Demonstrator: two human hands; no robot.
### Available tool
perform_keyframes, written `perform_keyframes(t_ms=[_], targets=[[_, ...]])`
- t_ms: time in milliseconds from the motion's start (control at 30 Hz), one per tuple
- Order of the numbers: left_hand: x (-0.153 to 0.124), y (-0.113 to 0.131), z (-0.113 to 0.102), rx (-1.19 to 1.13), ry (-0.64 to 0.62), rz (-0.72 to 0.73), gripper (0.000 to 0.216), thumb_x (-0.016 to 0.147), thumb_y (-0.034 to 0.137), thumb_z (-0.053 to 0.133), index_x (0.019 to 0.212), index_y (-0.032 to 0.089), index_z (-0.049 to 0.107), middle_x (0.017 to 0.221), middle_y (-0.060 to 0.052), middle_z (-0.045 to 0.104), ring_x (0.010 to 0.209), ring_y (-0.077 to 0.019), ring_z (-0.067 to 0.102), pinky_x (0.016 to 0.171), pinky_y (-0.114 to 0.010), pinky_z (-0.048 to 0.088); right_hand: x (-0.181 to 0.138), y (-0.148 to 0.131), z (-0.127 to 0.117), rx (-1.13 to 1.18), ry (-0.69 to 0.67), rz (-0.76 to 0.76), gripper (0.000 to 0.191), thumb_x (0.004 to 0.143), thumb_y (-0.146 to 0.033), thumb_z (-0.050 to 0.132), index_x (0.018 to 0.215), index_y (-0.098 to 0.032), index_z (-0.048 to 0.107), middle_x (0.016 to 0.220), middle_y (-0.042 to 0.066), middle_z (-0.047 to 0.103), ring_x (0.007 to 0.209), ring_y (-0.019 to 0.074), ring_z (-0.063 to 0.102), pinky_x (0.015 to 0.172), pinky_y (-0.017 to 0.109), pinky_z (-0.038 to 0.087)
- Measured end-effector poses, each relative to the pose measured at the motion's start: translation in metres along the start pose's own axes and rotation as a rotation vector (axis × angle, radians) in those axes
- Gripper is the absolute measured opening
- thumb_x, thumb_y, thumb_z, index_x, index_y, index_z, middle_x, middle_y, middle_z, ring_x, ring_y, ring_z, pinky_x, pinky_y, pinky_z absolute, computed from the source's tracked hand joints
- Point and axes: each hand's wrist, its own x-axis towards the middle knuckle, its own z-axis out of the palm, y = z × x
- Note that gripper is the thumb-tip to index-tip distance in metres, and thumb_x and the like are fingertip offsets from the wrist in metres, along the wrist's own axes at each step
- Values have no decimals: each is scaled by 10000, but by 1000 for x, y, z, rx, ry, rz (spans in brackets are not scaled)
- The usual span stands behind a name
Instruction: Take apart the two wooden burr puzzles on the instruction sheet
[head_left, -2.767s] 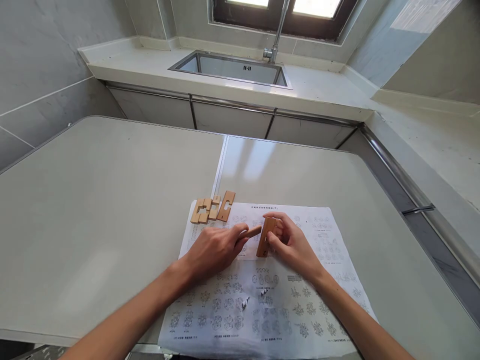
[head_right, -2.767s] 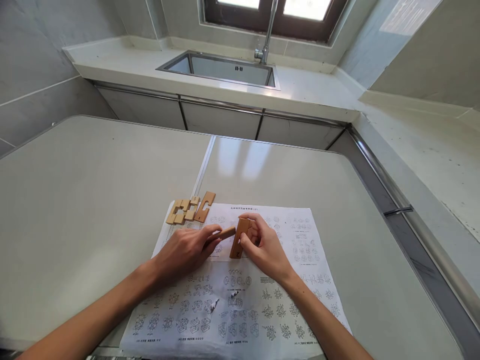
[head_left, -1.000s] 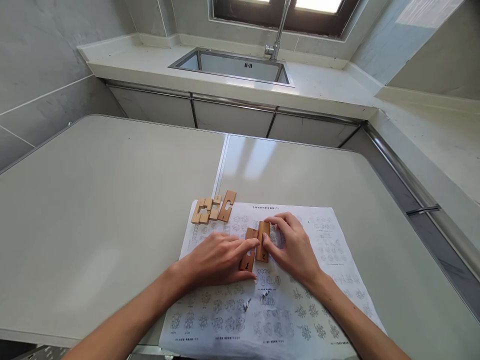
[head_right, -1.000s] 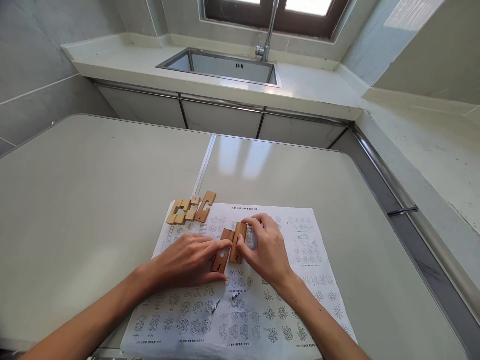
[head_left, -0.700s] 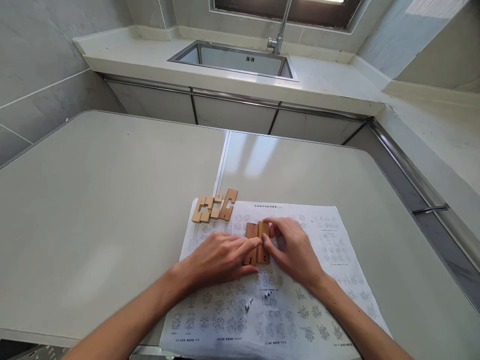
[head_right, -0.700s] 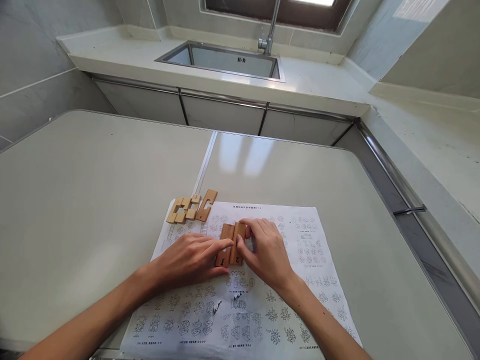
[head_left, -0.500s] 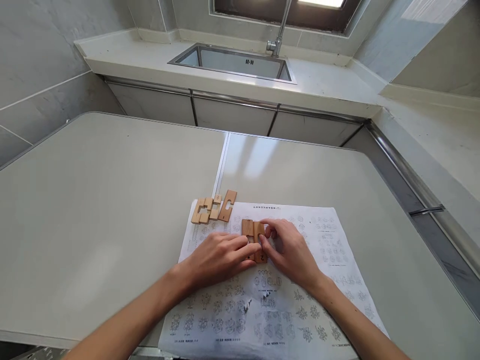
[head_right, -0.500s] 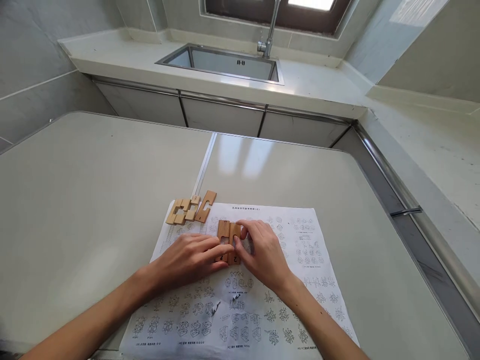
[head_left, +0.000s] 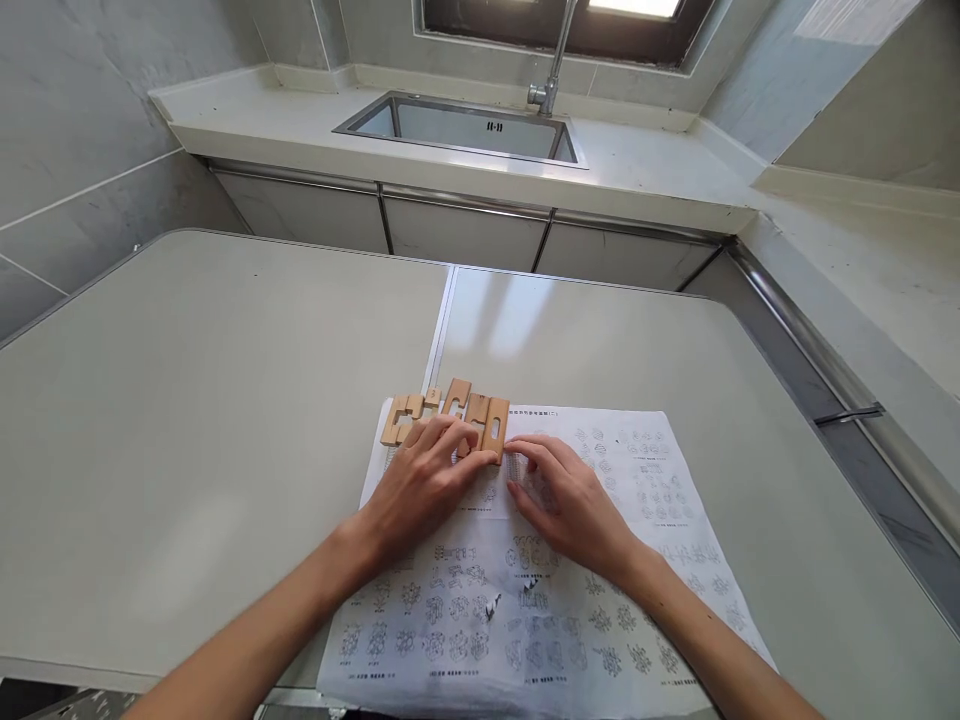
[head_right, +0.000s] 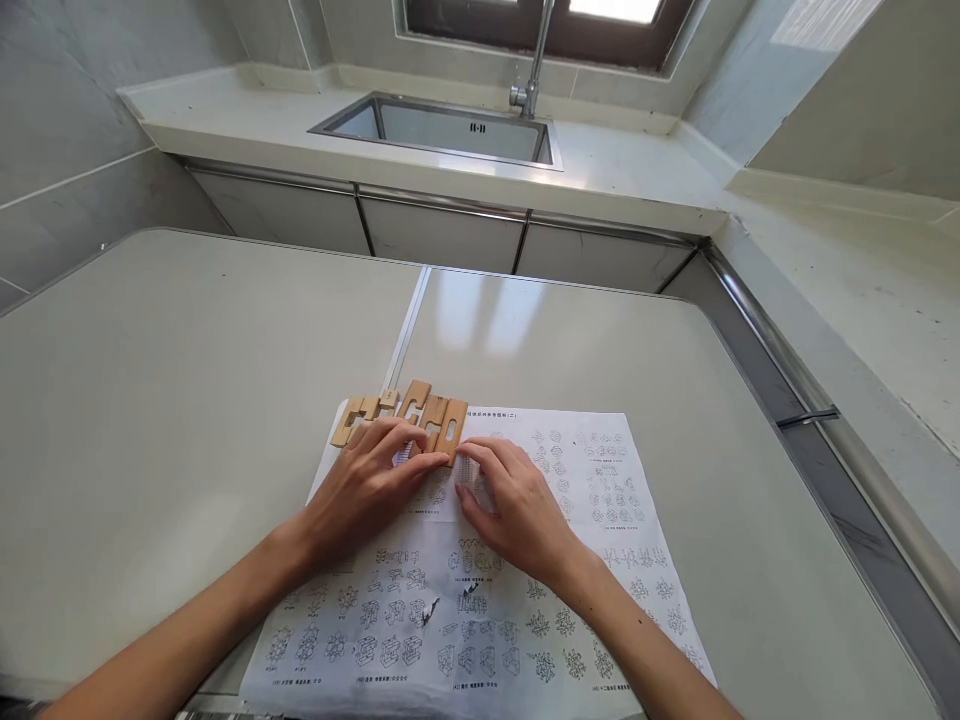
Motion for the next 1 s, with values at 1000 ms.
perform_keyframes(t_ms=[1000], targets=[[-4,15,8,-133,-70,238,190,974,54,455,938,179,594,660,41,660,526,-108,566,479,-262,347,-6,4,8,-19,1,-224,111,1011,-152,544,1044,-216,628,814,19,702,708,165,631,660,290,482]])
